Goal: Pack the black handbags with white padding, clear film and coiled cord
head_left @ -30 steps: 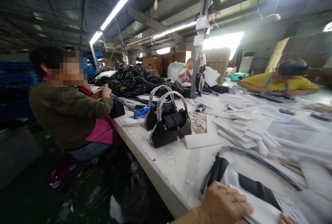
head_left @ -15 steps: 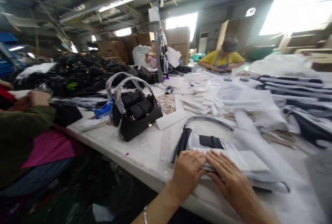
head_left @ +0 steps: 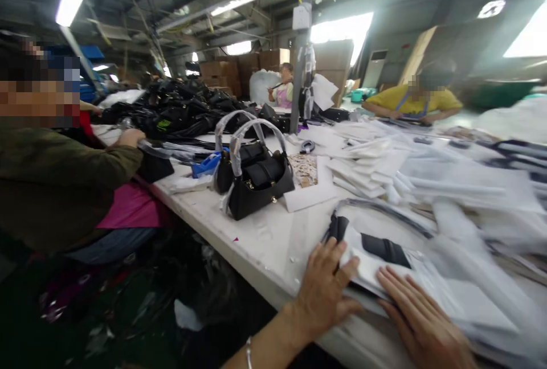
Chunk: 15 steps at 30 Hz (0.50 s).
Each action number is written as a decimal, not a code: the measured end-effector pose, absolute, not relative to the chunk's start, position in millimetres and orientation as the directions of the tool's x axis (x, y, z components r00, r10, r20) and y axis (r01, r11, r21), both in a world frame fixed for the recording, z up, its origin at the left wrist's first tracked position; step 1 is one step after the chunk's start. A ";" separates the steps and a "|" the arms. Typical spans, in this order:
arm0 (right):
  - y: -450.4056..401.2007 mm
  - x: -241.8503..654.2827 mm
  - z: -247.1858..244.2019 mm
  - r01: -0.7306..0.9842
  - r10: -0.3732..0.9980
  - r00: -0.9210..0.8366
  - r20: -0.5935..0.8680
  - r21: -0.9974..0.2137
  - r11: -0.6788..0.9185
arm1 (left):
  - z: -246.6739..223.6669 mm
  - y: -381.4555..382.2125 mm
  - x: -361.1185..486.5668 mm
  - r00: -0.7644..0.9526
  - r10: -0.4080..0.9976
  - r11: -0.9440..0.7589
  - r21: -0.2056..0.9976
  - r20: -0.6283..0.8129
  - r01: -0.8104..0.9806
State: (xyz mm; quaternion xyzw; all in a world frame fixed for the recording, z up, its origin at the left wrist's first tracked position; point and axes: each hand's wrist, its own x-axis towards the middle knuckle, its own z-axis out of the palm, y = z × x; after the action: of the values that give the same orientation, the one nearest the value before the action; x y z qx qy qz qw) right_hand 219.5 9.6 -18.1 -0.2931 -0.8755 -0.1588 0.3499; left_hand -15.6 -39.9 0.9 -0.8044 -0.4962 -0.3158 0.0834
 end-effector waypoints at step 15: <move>12.6 216.9 -24.3 0.624 0.416 -0.542 0.731 0.018 0.781 | 9.5 -44.0 -42.8 0.293 0.630 -0.523 0.115 0.719 0.844</move>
State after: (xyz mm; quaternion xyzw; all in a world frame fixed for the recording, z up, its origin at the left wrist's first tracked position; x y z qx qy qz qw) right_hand 216.9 12.6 -24.3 -0.2998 -0.8668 -0.1397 0.3731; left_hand -42.8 -44.0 9.5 -0.7908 -0.4661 -0.3693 0.1450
